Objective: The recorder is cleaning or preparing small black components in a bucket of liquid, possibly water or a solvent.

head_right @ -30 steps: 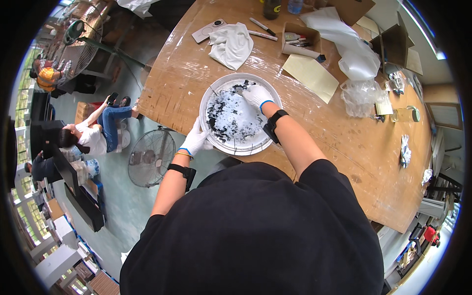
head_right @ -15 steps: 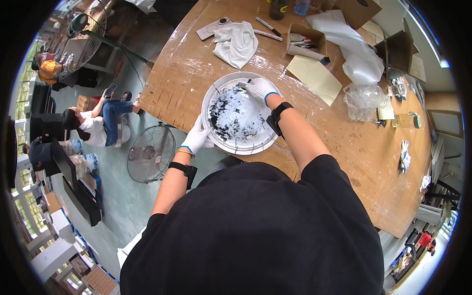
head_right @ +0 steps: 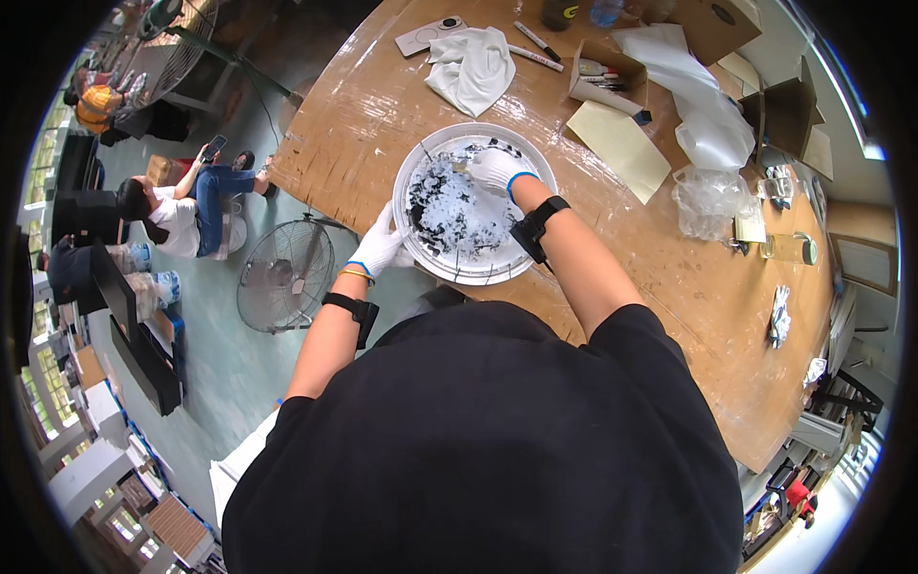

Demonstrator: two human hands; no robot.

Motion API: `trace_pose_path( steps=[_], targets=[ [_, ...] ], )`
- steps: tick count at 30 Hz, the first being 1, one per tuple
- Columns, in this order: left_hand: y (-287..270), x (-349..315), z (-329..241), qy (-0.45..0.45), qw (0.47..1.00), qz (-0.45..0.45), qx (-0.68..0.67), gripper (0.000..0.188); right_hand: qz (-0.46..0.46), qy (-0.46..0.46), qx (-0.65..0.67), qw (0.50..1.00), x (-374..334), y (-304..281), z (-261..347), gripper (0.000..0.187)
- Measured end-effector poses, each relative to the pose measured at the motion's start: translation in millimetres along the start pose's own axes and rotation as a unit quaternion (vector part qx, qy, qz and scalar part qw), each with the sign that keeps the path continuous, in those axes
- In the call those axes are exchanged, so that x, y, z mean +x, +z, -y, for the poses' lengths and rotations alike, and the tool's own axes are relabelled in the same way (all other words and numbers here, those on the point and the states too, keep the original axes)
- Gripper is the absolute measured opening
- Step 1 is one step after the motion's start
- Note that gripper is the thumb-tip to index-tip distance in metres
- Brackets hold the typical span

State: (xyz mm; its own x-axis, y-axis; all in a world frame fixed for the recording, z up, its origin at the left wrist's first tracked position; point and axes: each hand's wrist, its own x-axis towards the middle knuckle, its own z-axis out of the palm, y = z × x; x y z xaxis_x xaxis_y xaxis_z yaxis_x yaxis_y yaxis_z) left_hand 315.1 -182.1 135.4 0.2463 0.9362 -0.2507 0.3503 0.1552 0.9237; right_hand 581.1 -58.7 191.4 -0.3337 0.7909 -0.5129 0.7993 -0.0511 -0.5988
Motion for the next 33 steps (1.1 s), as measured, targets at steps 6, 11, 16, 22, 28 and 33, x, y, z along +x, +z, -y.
trace_pose_path(
  steps=[6,11,16,22,28,33],
  targets=[
    [6.4,-7.9,-63.3,-0.194,0.969,0.021,-0.153,0.052,0.004,-0.003,-0.015,1.000,-29.1,31.7,-10.1,0.030],
    [13.7,-16.7,-55.6,-0.209,0.960,-0.006,-0.184,0.055,0.001,0.005,-0.033,0.999,-56.1,55.0,15.9,0.036],
    [44.7,-23.5,-60.1,-0.209,0.942,-0.077,-0.249,0.054,-0.015,0.000,0.019,1.000,-67.8,79.8,5.9,0.032],
    [69.6,-29.4,-67.5,-0.229,0.924,-0.072,-0.297,0.054,-0.044,-0.013,-0.003,0.999,-79.5,94.2,0.6,0.037],
    [28.4,-4.2,-58.4,-0.258,0.941,-0.075,-0.204,0.062,-0.090,0.010,0.004,0.996,-95.7,91.5,8.0,0.036],
    [11.0,16.0,-60.9,-0.185,0.975,-0.022,-0.120,0.054,-0.048,0.045,0.017,0.998,-93.8,92.5,13.6,0.038]
  ],
)
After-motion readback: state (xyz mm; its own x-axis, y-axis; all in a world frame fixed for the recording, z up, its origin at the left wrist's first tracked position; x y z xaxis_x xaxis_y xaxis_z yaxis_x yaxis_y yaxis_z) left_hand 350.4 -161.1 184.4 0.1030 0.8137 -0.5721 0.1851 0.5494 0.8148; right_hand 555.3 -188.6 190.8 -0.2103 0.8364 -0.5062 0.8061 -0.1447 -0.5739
